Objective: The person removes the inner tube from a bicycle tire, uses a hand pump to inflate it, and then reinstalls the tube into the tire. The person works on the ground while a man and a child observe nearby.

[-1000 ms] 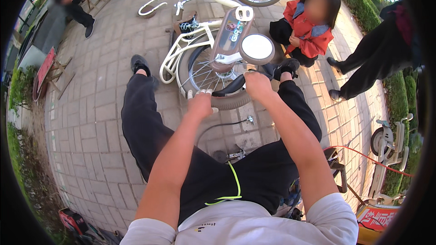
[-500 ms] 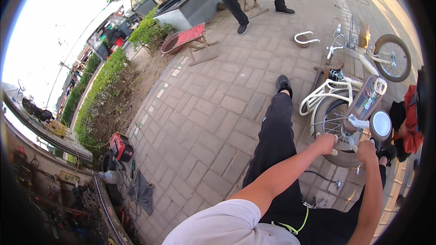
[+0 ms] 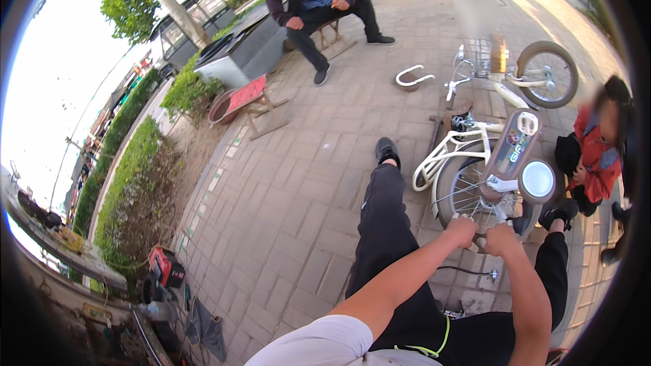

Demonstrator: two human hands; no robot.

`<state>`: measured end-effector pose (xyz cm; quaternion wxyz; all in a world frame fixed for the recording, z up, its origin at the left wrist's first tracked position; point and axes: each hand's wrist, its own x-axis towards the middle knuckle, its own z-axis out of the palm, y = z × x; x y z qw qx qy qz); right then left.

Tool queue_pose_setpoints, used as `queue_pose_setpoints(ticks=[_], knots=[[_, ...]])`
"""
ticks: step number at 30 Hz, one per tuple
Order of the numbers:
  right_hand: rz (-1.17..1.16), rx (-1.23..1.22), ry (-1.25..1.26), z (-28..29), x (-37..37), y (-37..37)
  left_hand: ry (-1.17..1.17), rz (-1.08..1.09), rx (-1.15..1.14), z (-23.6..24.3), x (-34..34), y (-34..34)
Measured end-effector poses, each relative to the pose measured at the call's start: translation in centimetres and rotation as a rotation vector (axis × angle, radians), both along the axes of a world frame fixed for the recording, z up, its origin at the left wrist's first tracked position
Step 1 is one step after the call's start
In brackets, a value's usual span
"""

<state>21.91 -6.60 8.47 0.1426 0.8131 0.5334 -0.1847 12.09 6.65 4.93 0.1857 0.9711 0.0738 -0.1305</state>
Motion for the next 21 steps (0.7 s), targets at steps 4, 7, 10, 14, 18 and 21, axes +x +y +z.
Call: queue_pose_setpoints(ticks=[4, 7, 10, 14, 18, 21], knots=[[-0.071, 0.211, 0.1, 1.2, -3.2, -0.4, -0.034, 0.21, -0.051, -1.0, -1.9, 0.4], [-0.088, 0.519, 0.086, 3.8, -3.6, -2.2, -0.041, 0.251, -0.095, 1.0, -2.5, 1.0], [-0.277, 0.396, 0.087, 7.0, -2.8, -3.0, -0.069, 0.23, 0.038, 0.8, -3.9, 2.4], [-0.351, 0.207, 0.032, 5.0, 0.7, -4.5, -0.24, 0.03, -0.019, 0.1, -2.8, 0.8], [-0.44, 0.164, 0.082, 6.0, 1.5, -4.8, -0.213, 0.037, -0.037, -1.4, -2.8, -2.3], [-0.379, 0.207, 0.197, 4.8, 2.6, -5.1, -0.23, 0.081, 0.046, -1.8, -2.6, -3.6]])
